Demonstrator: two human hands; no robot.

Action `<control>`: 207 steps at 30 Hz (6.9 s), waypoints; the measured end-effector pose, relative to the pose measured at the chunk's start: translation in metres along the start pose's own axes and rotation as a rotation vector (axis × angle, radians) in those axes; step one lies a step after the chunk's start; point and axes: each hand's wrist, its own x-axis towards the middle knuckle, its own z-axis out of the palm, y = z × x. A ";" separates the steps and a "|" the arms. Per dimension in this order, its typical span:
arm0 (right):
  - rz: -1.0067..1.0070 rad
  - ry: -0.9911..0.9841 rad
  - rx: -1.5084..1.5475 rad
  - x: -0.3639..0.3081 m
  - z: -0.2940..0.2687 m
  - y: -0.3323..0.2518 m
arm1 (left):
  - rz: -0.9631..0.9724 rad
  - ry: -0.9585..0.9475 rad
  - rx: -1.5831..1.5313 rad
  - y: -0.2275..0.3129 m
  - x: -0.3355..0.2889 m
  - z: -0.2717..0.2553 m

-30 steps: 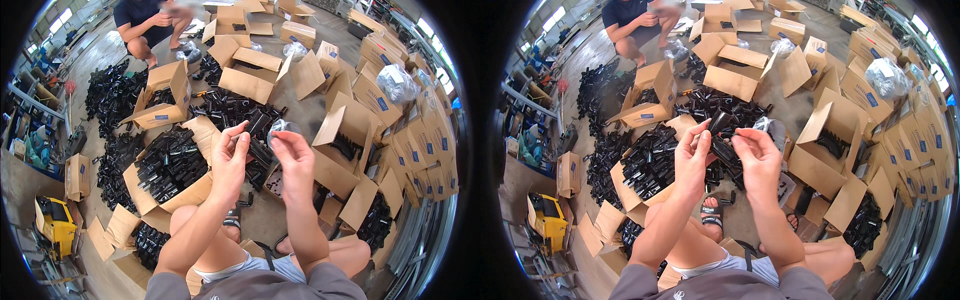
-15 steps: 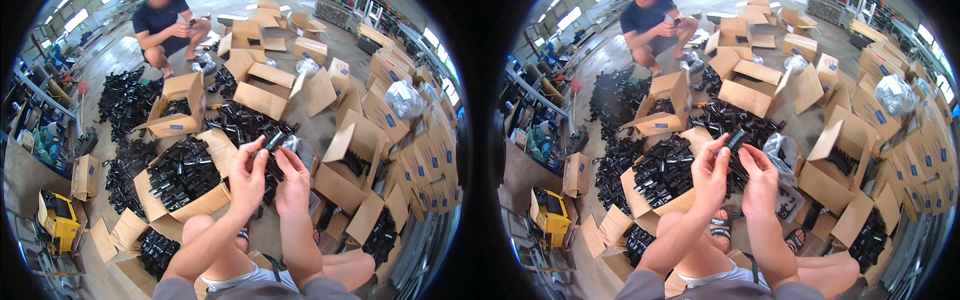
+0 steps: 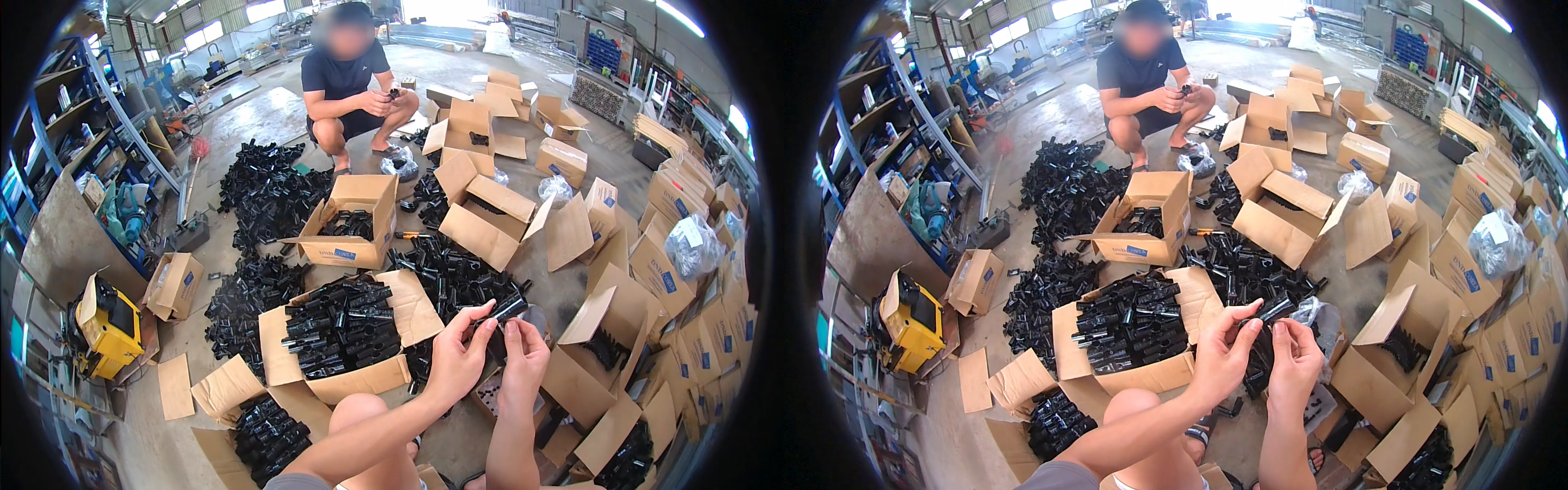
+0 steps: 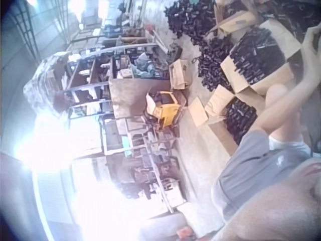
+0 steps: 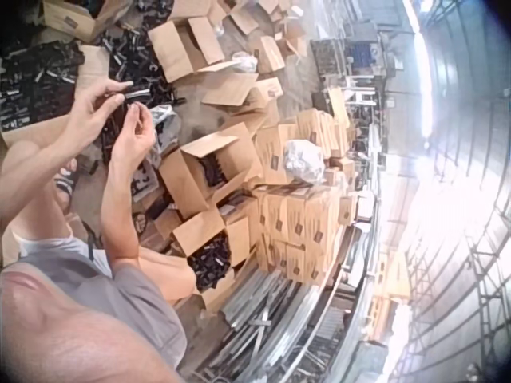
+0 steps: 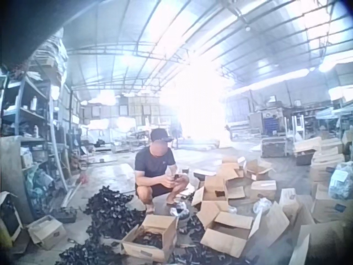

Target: The person handles black plastic parts and small metal fasteners while seated on the floor, placing them into cardboard boxes and plastic bags.

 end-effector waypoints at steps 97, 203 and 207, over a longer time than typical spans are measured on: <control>-0.916 -0.260 -0.941 -0.042 -0.082 -0.117 | 0.008 -0.603 -0.514 0.016 0.000 -0.011; -0.216 0.125 0.498 -0.006 -0.043 0.024 | -0.484 -0.145 -0.531 0.010 -0.003 0.018; -0.181 0.097 0.510 -0.007 -0.046 0.032 | -0.286 -0.192 -0.397 0.011 -0.003 0.020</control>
